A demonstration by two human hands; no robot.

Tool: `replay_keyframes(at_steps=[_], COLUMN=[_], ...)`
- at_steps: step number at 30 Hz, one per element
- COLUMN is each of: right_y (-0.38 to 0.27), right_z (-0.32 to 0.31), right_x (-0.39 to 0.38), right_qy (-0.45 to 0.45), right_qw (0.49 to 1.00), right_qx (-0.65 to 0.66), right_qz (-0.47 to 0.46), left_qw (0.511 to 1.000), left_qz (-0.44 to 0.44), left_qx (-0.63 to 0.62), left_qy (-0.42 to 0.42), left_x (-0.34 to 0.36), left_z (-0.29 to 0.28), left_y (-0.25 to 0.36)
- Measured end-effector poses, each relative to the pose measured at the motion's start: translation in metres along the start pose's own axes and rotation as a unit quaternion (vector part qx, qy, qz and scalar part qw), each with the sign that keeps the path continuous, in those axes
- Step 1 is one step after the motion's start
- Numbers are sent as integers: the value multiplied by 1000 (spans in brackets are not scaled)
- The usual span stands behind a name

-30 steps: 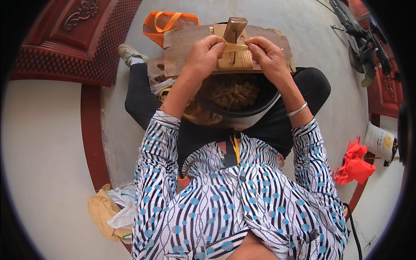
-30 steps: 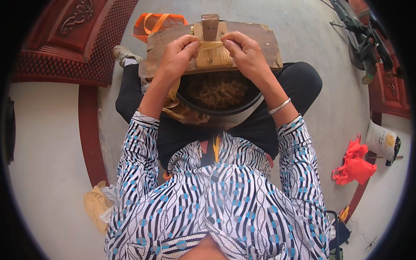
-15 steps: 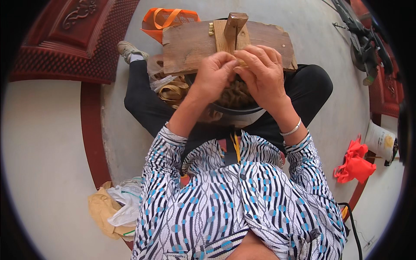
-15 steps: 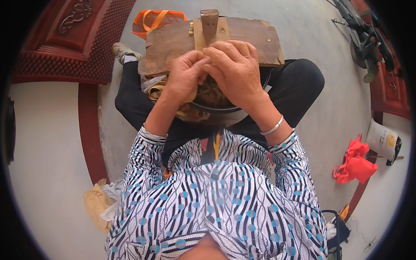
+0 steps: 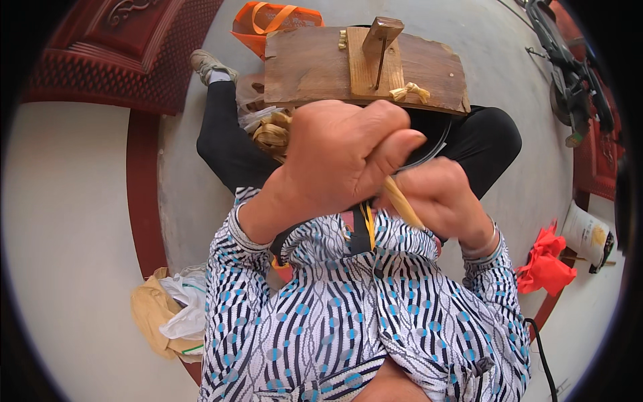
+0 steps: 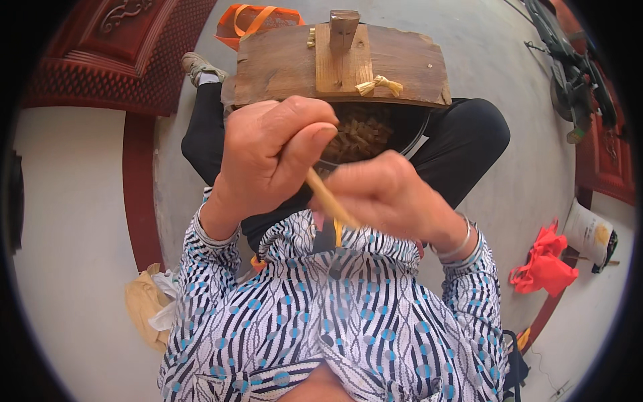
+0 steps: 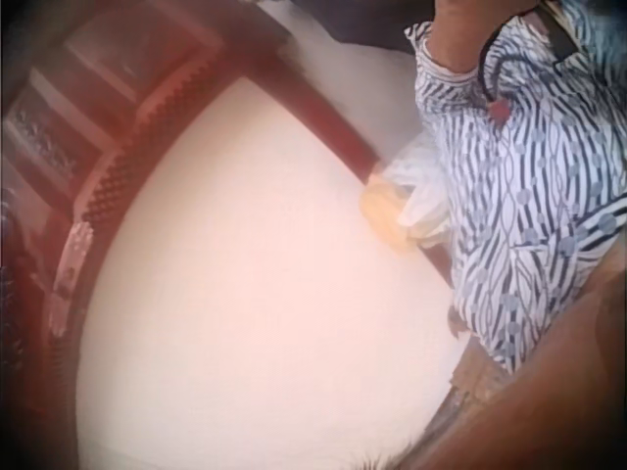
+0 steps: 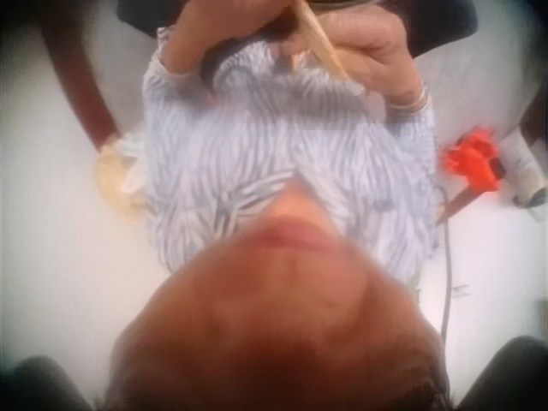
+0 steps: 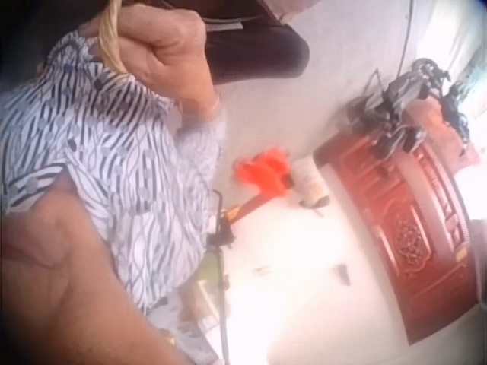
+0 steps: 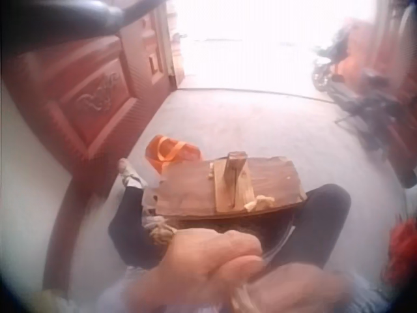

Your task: The person sits cross-legged on the floor and weaves a light-colored flexible strip around a wooden frame using both hands. The person repeatedly wraps and tucks the strip to build up the woven structure.

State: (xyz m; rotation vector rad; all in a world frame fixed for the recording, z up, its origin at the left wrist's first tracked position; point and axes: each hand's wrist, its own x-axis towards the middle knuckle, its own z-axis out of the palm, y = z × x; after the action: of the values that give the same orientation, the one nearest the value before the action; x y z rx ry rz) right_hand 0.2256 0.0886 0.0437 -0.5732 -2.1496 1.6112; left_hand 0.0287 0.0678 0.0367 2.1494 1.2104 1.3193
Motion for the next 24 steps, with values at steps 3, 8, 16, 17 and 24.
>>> replay_keyframes(at_steps=[3, 8, 16, 17, 24], right_y=[-22, 21, 85, 85, 108], right_z=[-2, -4, 6, 6, 15], right_x=[-4, 16, 27, 28, 8], right_qy=[-40, 366, 391, 387, 245], right_qw=[920, 918, 884, 877, 960], right_qx=[306, 144, -249, -275, -115], right_qz=[-242, -53, -59, -73, 70], left_qw=[962, 930, 786, 806, 985], left_qz=[-35, -160, -337, -343, -52], left_qx=[-272, -331, -517, -481, 160], left_qy=[2, 4, -32, -39, 41], left_x=[13, 1, -30, -32, -59], left_z=[0, 39, 72, 71, 79], left_y=[15, 15, -37, -39, -44])
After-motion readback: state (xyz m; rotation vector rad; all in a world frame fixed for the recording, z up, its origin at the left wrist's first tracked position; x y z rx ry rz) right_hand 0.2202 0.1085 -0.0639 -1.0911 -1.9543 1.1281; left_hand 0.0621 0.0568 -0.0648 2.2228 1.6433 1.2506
